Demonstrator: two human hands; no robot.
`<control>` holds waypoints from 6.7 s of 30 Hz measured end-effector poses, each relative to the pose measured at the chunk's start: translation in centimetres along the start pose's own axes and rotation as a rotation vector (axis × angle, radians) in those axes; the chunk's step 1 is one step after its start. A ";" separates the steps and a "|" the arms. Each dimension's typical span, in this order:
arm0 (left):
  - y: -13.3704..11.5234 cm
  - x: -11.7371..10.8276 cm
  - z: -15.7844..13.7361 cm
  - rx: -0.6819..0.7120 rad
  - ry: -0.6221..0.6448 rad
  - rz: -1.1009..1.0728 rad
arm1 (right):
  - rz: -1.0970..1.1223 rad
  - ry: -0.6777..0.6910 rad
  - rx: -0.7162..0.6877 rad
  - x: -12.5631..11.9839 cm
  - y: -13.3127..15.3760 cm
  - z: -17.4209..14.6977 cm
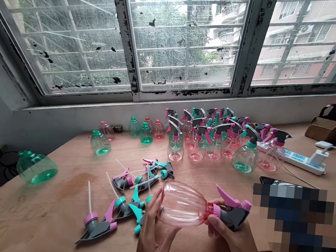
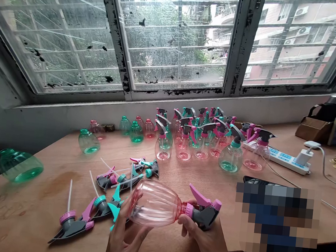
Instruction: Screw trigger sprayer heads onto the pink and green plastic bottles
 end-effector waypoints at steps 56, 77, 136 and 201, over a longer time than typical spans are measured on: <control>0.3 -0.2 0.1 -0.006 -0.037 0.071 | -0.047 -0.037 -0.001 -0.5 -0.5 0.1; 0.9 -0.1 -0.4 0.004 -0.031 0.145 | -0.028 -0.075 -0.016 -0.3 0.1 0.1; 0.1 0.2 -0.1 0.037 -0.016 0.061 | -0.016 -0.035 -0.042 -0.6 -0.6 0.5; 0.0 0.2 0.0 0.052 0.017 0.125 | 0.046 -0.070 -0.033 -0.6 -0.2 0.6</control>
Point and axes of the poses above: each hand's wrist, its own z-axis towards the middle knuckle, its own x-axis out of the palm, y = z × x, the point moved 7 cm from there along z, towards the middle knuckle, and after that the axes turned 5 degrees about -y, right-handed, at the moved point
